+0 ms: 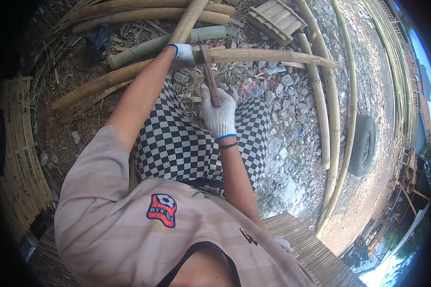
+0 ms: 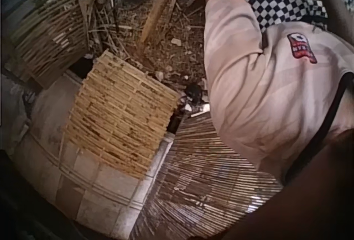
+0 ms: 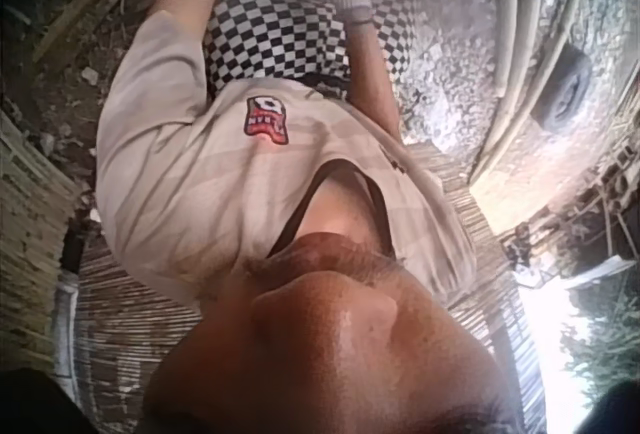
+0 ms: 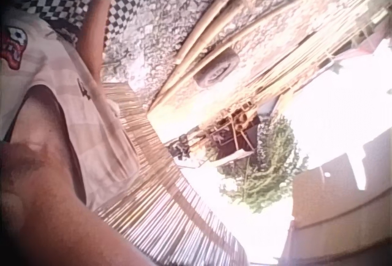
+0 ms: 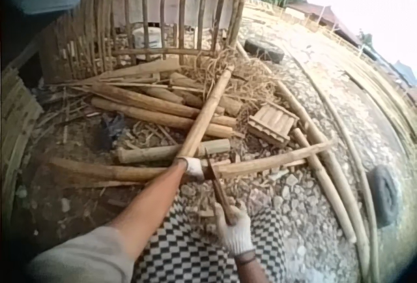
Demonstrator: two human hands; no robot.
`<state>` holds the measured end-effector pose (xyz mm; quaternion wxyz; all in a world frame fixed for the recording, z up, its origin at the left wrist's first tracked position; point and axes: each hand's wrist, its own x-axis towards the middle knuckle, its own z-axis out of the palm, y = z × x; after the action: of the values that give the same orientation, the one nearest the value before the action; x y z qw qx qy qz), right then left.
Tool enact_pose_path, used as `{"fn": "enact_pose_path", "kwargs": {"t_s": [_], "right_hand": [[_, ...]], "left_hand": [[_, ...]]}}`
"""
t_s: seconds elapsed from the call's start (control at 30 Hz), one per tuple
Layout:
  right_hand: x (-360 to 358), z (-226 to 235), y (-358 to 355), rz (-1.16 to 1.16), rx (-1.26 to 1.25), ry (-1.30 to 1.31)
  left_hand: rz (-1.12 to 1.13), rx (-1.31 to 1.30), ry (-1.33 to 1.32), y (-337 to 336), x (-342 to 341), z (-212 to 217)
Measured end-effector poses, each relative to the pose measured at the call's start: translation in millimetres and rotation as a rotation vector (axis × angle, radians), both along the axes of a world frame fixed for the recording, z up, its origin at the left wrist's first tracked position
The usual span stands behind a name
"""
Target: Sawing a bamboo pole into smaller segments in an outdoor workshop.
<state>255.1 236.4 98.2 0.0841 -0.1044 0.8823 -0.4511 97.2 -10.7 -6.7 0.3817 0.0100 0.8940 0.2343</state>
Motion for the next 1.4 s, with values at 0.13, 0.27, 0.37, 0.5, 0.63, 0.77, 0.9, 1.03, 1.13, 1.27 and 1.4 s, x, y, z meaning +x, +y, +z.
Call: {"fn": "enact_pose_path", "kwargs": {"t_s": [0.13, 0.27, 0.37, 0.5, 0.63, 0.77, 0.9, 1.03, 1.13, 1.27, 1.4], "right_hand": [[10.2, 10.3, -1.3, -0.014, -0.073, -0.055], [9.8, 6.7, -4.1, -0.001, -0.045, -0.038], [12.6, 4.7, -5.5, -0.033, -0.071, -0.027], [0.6, 13.1, -4.0, -0.048, -0.089, -0.125], [-26.4, 27.2, -21.8, -0.093, -0.046, -0.063], [-16.7, 1.1, -22.6, -0.104, 0.007, 0.0], [30.9, 24.4, 16.0, -0.061, -0.271, -0.178], [64.7, 67.9, 36.1, -0.061, -0.11, -0.182], [40.5, 50.2, 15.7, -0.081, -0.195, -0.129], [-16.4, -5.1, -14.2, -0.085, -0.072, 0.006], [39.4, 58.8, 27.0, -0.026, -0.159, -0.176]], "left_hand": [[-0.002, -0.042, 0.402, -3.5, 21.0, 11.4], [0.101, -0.434, 0.571, 26.7, 37.9, -15.0], [0.183, -0.431, 0.667, 36.6, 38.5, -28.7], [0.163, -0.392, 0.601, 39.9, 39.2, -22.1], [0.131, -0.4, 0.589, 36.4, 37.1, -24.3], [0.163, -0.371, 0.582, 36.6, 35.5, -21.9], [0.127, -0.377, 0.454, 34.3, 34.1, 0.6], [0.102, -0.371, 0.434, 33.0, 43.3, 10.8], [0.11, -0.349, 0.457, 26.9, 42.9, 3.5], [0.118, -0.363, 0.456, 42.2, 32.9, 1.5], [0.087, -0.36, 0.46, 29.8, 42.6, -3.2]]}}
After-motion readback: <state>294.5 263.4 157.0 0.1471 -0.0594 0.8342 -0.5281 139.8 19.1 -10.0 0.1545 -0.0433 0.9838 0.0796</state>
